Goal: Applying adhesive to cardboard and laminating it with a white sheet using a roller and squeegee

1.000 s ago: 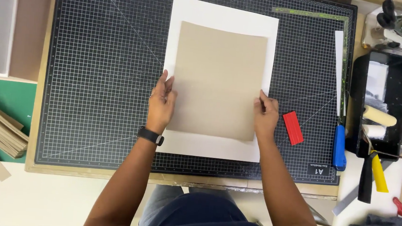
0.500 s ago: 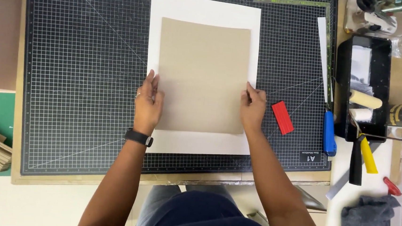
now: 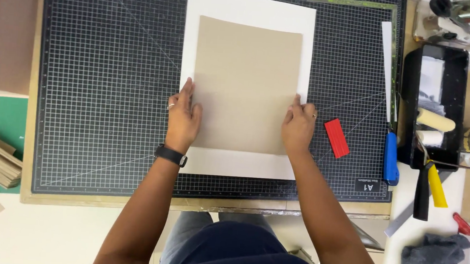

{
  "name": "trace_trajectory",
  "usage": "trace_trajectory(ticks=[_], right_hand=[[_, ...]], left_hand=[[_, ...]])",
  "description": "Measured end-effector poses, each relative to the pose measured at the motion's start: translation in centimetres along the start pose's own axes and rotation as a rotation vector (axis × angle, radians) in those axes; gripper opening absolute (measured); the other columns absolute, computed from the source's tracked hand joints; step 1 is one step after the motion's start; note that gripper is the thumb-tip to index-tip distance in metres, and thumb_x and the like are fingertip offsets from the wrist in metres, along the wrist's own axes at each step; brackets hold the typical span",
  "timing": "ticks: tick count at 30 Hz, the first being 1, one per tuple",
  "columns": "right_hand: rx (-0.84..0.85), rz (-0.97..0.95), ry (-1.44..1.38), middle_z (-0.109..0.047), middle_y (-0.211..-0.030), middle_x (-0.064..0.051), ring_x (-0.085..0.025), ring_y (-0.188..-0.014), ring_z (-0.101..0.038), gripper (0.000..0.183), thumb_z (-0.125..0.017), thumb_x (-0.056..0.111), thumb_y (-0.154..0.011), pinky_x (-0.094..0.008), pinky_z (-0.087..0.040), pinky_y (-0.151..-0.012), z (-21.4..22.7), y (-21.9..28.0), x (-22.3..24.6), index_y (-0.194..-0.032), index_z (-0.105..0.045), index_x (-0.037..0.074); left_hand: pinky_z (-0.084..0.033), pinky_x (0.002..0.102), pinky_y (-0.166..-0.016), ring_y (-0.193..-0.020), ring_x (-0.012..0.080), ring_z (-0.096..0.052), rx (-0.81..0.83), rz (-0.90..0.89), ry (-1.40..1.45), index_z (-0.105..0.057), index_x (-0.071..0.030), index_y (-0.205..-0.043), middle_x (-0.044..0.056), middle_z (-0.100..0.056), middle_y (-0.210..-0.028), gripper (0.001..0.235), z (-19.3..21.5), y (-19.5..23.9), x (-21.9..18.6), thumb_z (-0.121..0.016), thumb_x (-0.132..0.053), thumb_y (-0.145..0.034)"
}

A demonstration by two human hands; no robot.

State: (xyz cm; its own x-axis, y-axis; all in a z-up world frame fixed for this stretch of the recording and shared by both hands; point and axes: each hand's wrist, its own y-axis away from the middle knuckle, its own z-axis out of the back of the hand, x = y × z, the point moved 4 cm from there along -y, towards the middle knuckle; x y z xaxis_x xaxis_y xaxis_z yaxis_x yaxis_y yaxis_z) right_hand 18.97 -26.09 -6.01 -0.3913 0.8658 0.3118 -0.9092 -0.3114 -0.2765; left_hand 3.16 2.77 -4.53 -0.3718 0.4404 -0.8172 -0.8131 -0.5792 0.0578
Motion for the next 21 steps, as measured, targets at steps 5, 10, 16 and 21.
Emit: trace_trajectory(ticks=[5, 10, 16, 21], right_hand=[[-0.037, -0.009, -0.047, -0.054, -0.098, -0.011, -0.027, -0.095, -0.061, 0.039, -0.066, 0.004, -0.100, -0.035, -0.056, -0.082, -0.2, 0.5, -0.1, -0.138, -0.065, 0.002], [-0.095, -0.072, -0.190, -0.055, -0.101, -0.013, -0.030, -0.096, -0.065, 0.052, -0.068, 0.003, -0.099, -0.039, -0.059, -0.083, 0.8, 1.0, 0.0, -0.149, -0.054, 0.004], [-0.060, -0.114, -0.451, -0.057, -0.107, -0.014, -0.033, -0.100, -0.067, 0.045, -0.071, 0.006, -0.100, -0.040, -0.061, -0.085, 3.6, 4.4, -0.2, -0.144, -0.060, 0.007], [-0.010, -0.072, -0.386, -0.056, -0.113, -0.010, -0.031, -0.109, -0.066, 0.045, -0.074, 0.016, -0.100, -0.041, -0.060, -0.092, 5.4, 10.1, -0.4, -0.143, -0.062, 0.006]], left_hand=[[-0.046, 0.038, -0.114, -0.130, 0.0285, -0.051, 0.025, -0.007, -0.059, -0.036, -0.008, -0.161, 0.014, -0.059, -0.149, 0.074, -0.2, -0.1, 1.0, -0.058, 0.000, -0.091], [-0.051, 0.043, -0.112, -0.129, 0.0348, -0.057, 0.027, -0.044, -0.005, -0.026, -0.009, -0.164, 0.023, -0.063, -0.139, 0.084, 1.1, 1.1, -0.1, -0.056, 0.008, -0.087], [-0.052, 0.045, -0.108, -0.132, 0.0372, -0.054, 0.036, -0.091, -0.033, -0.044, -0.004, -0.156, 0.021, -0.057, -0.143, 0.066, 3.4, 6.9, 0.3, -0.061, 0.003, -0.093], [-0.053, 0.040, -0.105, -0.127, 0.0320, -0.054, -0.113, -0.245, -0.172, -0.066, -0.005, -0.135, 0.012, -0.056, -0.136, 0.047, 3.5, 10.7, 2.6, -0.080, -0.018, -0.092]])
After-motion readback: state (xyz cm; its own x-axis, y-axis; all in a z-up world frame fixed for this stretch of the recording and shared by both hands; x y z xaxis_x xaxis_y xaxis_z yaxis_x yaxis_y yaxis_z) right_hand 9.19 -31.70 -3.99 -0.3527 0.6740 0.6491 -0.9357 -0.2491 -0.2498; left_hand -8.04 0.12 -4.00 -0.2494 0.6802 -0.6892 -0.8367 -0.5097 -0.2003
